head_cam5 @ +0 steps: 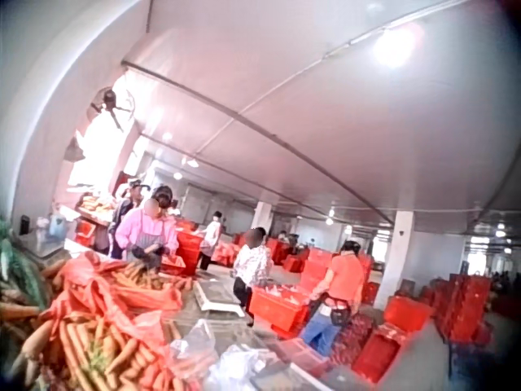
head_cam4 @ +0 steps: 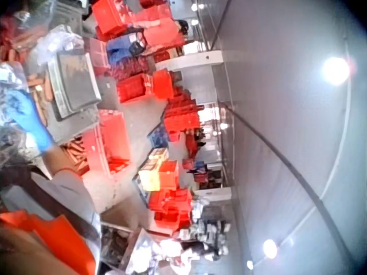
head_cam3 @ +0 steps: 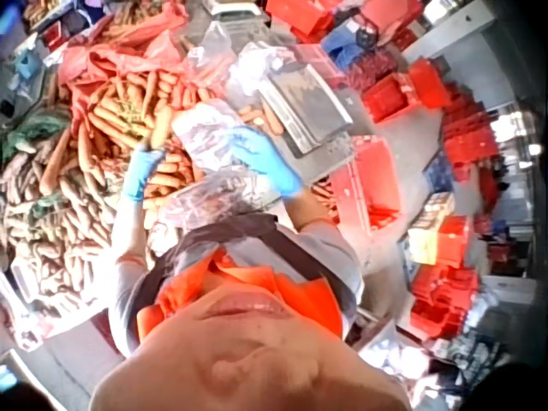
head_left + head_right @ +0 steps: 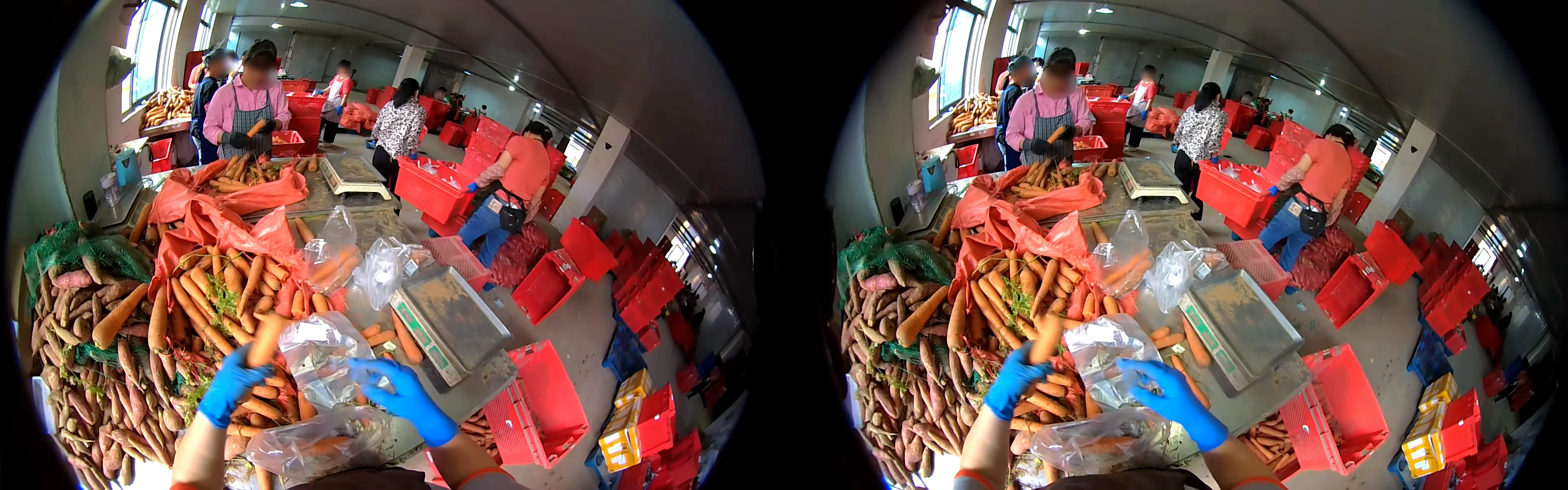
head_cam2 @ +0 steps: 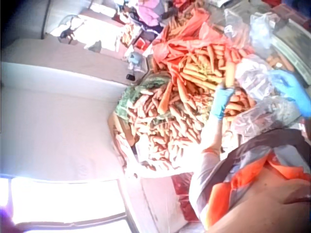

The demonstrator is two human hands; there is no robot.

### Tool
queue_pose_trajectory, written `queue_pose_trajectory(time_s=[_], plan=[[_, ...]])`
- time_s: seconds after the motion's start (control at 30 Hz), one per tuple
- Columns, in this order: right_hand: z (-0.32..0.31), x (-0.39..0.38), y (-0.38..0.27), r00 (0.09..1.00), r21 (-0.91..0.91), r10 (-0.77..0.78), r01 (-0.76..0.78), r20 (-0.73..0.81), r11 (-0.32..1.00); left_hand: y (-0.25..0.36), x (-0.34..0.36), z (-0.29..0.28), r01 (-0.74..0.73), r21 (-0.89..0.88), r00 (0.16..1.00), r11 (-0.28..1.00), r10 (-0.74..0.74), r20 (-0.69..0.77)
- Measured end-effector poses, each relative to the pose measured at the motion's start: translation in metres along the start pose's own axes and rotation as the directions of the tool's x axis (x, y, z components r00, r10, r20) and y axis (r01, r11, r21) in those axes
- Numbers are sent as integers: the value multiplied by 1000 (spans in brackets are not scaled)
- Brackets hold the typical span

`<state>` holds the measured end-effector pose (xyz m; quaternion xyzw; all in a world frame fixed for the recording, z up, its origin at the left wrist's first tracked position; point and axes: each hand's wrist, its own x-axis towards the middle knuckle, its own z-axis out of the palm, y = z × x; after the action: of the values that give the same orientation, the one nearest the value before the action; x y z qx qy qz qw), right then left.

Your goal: The person picks carrots from a large pile, places them into a clear plastic bag, and then sets the bag onto a digital scale. The person repeats this process, handling carrots and bags by hand in a commercial packing area.

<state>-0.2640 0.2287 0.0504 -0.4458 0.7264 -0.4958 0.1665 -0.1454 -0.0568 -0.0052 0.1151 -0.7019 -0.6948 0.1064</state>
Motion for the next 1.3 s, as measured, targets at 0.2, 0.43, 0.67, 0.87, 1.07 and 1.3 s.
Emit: queue_pose_trajectory(time_s=[0.2, 0.43, 0.67, 0.87, 1.07, 1.3], plan=[[36, 12, 65, 992, -831, 13, 100, 128, 548, 12, 17, 109, -452, 769, 865, 452, 13, 501], [33, -19, 116, 784, 44, 429, -499, 449, 866, -18, 18, 119, -690, 722, 722, 36, 91, 686], [12, -25, 109, 945, -113, 258, -239, 201, 964, -16, 40, 88, -425, 552, 778, 718, -22, 628], [16, -31, 99, 979, 25, 195, -194, -64, 981, 22, 29, 107, 81, -45, 975, 996, -70, 212], [36, -34, 75, 940, 502, 303, -187, -158, 844, 49, 14, 131, -37, -310, 981, 950, 93, 169], [26, -44, 52, 956, 723, 291, -214, 19, 657, 59, 0, 130, -78, -360, 955, 930, 173, 241]])
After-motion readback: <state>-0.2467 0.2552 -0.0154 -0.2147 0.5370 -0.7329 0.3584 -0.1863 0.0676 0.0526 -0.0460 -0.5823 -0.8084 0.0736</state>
